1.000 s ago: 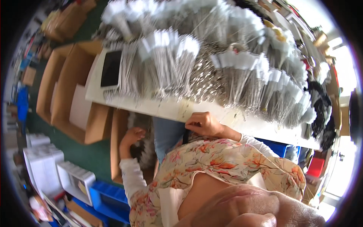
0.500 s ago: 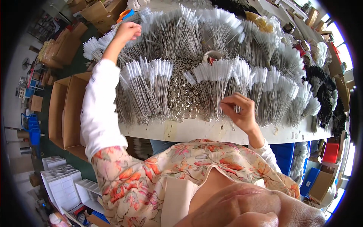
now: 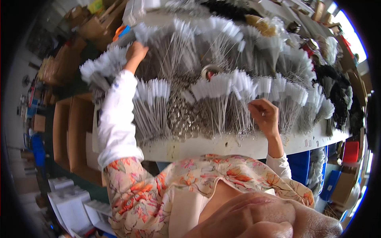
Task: Manually threading metal rings through white brush heads to assemble cleaning brushes at a factory work table.
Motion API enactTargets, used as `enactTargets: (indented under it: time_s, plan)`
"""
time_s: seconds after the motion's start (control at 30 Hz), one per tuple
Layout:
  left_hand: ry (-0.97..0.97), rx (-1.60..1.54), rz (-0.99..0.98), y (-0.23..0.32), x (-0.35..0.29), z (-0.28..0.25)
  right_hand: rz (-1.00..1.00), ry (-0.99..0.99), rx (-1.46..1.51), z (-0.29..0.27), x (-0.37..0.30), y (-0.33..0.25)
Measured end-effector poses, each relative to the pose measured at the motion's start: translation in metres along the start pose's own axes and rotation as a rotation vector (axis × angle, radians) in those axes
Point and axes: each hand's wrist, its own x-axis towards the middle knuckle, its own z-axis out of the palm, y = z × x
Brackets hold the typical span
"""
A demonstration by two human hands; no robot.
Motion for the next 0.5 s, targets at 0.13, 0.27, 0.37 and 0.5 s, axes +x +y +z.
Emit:
enactTargets:
  time_s: [0.13, 0.27, 0.37, 0.5]
  plan:
    - [-0.094, 0.002, 0.029, 0.012, -0.018, -0.006, -0.154, -0.098, -0.136, 0.0, 0.018, -0.023]
    - [0.19, -0.1, 0.154, 0.013, -0.006, -0.01, -0.372, -0.079, -0.304, -0.016, 0.053, -0.031]
    - [0.511, -0.228, 0.329, -0.02, 0.023, -0.022, -0.349, -0.098, -0.354, -0.025, 0.103, -0.019]
    - [0.334, -1.333, 0.102, 0.033, 0.009, -0.04, -0.247, -0.282, -0.706, -0.038, 0.167, 0.013]
